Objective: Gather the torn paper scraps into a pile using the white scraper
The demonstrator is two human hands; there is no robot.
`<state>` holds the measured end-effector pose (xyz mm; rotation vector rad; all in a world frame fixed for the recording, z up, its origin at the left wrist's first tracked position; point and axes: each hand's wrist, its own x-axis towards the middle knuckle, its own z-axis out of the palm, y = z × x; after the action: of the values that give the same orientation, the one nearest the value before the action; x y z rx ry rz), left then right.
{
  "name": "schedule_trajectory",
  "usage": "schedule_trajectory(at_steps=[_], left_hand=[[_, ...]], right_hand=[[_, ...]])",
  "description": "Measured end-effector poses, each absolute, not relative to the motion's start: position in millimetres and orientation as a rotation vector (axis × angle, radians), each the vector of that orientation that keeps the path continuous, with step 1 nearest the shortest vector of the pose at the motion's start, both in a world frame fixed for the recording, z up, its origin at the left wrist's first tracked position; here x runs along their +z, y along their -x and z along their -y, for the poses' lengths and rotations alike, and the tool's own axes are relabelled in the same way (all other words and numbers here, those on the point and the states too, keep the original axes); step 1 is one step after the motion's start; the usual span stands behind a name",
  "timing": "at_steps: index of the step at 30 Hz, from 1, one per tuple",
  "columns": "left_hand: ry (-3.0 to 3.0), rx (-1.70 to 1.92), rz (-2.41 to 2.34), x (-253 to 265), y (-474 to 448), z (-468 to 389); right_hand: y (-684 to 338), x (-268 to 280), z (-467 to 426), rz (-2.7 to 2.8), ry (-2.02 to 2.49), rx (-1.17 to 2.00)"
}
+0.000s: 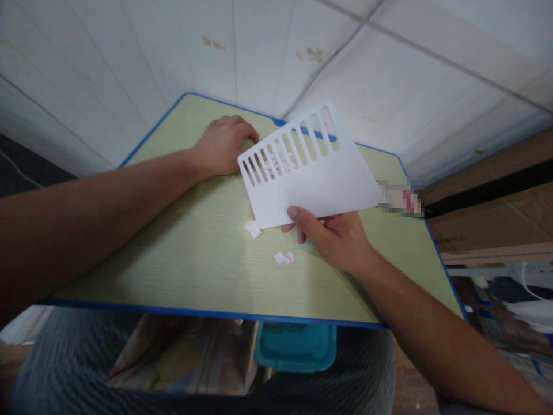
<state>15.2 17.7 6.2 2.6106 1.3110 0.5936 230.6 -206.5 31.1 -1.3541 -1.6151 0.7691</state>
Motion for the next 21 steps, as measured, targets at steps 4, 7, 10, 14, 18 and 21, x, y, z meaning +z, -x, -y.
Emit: schedule_trajectory(at_steps=[4, 7, 10, 14, 18, 21], left_hand=[[-2.606, 0.539, -1.321, 8.5, -15.1, -18.5], [-2.607, 0.515, -1.326, 9.5, -15.3, -19.9], [-2.605, 0.492, -1.325, 11.2, -14.7, -19.4], [-2.618, 0.454, -1.312, 15.1, -13.3, -16.2], [-2.634, 0.43, -1.315, 17.7, -13.6, -13.4], [-2.622, 0.438, -1.315, 18.4, -14.3, -12.1]], right_hand=[[-228.0, 31.0, 209.2, 1.61, 1.349, 0.844], [-227.0, 32.7, 210.4, 1.661, 1.324, 0.875], [-227.1, 35.5, 211.1, 1.705, 1.304, 0.883], [-227.3, 38.3, 211.7, 1.742, 1.302, 0.888], [-225.0, 37.6, 212.0, 1.778, 1.305, 0.883], [-223.0, 34.6, 211.6, 1.774, 1.275, 0.888]])
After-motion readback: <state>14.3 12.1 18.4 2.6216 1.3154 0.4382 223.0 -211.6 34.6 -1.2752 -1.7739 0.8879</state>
